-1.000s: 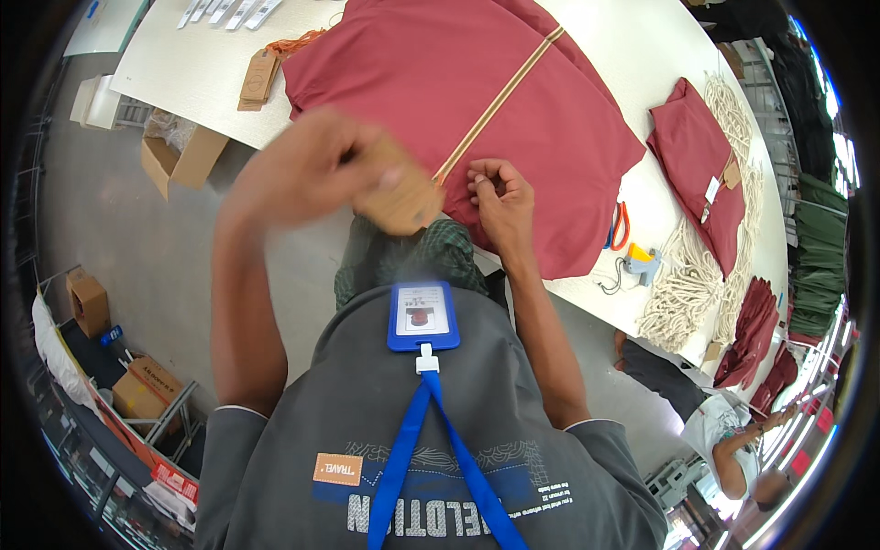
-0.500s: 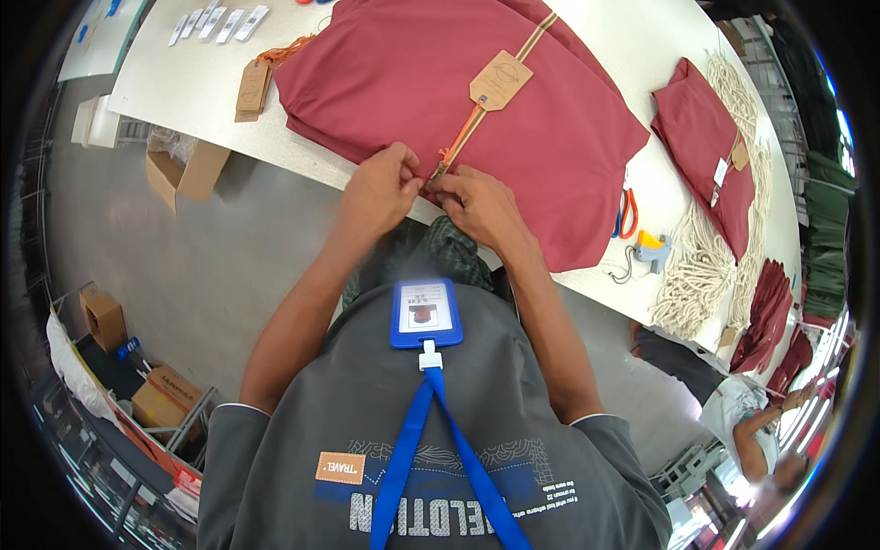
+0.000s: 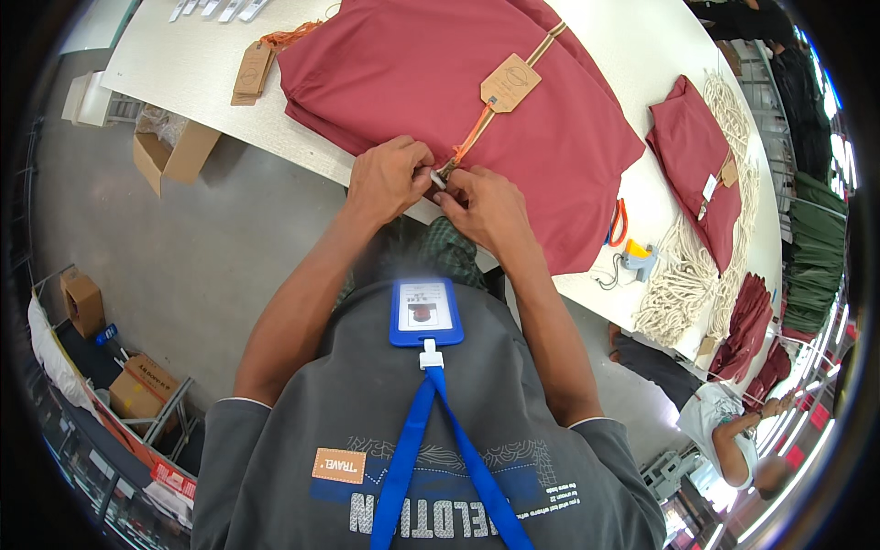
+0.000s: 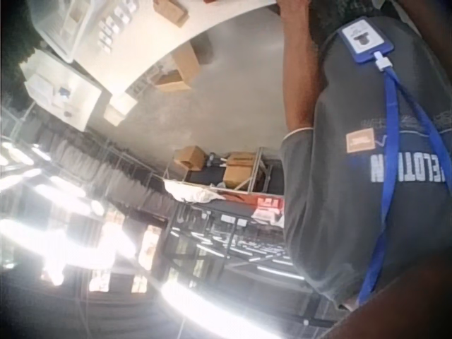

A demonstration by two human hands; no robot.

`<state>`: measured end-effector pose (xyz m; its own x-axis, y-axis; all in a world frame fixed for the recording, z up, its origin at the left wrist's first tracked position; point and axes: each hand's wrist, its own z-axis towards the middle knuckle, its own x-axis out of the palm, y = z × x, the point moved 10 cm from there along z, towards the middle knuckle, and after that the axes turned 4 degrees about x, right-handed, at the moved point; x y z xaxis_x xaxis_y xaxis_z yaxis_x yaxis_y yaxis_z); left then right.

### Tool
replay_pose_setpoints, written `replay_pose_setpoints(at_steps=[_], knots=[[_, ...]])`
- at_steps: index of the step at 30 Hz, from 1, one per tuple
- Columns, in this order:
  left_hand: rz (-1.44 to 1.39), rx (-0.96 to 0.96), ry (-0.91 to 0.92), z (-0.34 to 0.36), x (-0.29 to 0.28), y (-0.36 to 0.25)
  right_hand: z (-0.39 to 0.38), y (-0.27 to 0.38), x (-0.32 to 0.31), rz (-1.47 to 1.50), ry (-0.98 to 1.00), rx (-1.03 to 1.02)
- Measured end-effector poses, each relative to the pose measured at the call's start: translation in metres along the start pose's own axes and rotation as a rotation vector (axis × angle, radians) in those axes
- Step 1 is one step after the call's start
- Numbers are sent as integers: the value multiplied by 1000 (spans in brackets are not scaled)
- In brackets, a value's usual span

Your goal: The person attaches tags to folded red fabric items using a hot glue gun. They pick up each item, apply glue to a tag, press it onto the fabric, and place the item aside. The process is repeated for multiple items.

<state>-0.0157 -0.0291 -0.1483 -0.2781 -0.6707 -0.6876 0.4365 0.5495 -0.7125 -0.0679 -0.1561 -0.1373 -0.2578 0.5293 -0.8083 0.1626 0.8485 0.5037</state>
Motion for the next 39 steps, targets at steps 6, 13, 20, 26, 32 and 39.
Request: replay_pose_setpoints(at_steps=[6,13,20,26,32,39], knots=[[-301,-159,260,23,5,15,-14,11,-23,-8,-487,-40],[-426,-233,380,31,14,13,-19,-2,-19,192,-578,20],[-276,-140,63,38,-5,7,-19,7,-22,224,-509,-259],[-156,82,73,25,-11,-22,-27,-2,-20,260,-568,-225],[-178,80,143,20,-7,-24,-30,-19,-13,449,-575,-184],[-418,-57,263,25,16,3,-25,-19,-13,481,-601,-66]])
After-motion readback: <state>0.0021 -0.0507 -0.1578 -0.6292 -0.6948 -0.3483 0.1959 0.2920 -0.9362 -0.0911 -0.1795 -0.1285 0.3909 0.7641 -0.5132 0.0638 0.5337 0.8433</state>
